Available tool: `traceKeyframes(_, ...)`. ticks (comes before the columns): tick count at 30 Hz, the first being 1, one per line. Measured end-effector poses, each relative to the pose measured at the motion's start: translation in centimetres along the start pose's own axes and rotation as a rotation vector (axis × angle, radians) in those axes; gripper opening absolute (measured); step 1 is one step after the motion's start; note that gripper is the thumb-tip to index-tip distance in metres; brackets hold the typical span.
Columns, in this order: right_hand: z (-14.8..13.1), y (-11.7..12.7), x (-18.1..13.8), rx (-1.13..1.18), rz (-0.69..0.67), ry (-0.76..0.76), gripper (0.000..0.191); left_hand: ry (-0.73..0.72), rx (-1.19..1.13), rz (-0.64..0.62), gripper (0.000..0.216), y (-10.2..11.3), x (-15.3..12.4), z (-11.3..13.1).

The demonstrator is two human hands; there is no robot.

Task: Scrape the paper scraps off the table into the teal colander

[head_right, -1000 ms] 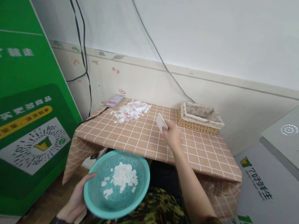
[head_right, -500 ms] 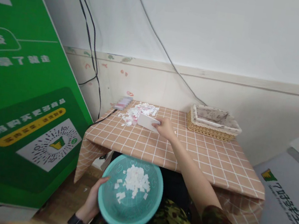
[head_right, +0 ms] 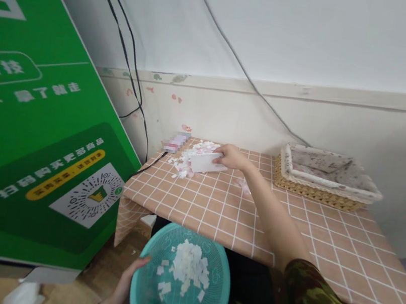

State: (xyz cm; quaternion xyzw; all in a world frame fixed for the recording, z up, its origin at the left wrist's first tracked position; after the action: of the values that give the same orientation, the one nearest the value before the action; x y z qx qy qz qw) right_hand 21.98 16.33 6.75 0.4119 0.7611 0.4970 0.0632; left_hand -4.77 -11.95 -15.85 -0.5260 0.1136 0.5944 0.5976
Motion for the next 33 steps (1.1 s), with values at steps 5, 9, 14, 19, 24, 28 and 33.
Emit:
traceKeyframes(5, 0.3, 0.3, 0.1, -0.012, 0.0, 0.012, 0.014, -0.001, -0.002, 0.008, 0.028, -0.7, -0.2, 0.3)
traceKeyframes(9, 0.7, 1.0, -0.6, 0.065, -0.057, 0.016, 0.017, 0.003, -0.011, 0.025, 0.024, -1.5, -0.5, 0.7)
traceKeyframes(14, 0.7, 1.6, -1.1, 0.21, -0.037, 0.046, 0.023, 0.087, 0.042, -0.029, 0.033, -2.7, -1.3, -0.2)
traceKeyframes(19, 2.0, 1.9, -1.7, 0.164, -0.108, -0.02, 0.022, 0.061, -0.002, -0.012, 0.032, -1.3, -1.5, -0.9)
traceKeyframes(24, 3.4, 3.9, -2.6, 0.124, -0.018, -0.118, 0.028, 0.071, -0.033, -0.009, 0.035, -0.2, -0.5, -0.8)
traceKeyframes(28, 2.8, 3.2, -2.3, 0.222, 0.027, -0.074, 0.029, 0.083, -0.061, -0.083, 0.038, -1.3, 0.8, -1.1)
traceKeyframes(33, 1.9, 1.6, -1.5, 0.193, -0.036, -0.028, 0.022, 0.092, -0.045, -0.127, 0.037, -3.0, 2.0, -1.6)
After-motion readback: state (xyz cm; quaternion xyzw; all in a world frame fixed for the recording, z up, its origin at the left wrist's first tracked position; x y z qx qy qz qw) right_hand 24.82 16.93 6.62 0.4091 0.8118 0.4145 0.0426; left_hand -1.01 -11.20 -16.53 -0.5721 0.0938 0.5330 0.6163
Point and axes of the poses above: each hand's wrist, its own x-axis towards the middle knuckle, its own y-axis out of the back of the hand, z = x × y, the point moved 6 cm from there along x, towards the middle knuckle, and after that the axes turned 13 degrees about y, right-handed, at the moved point
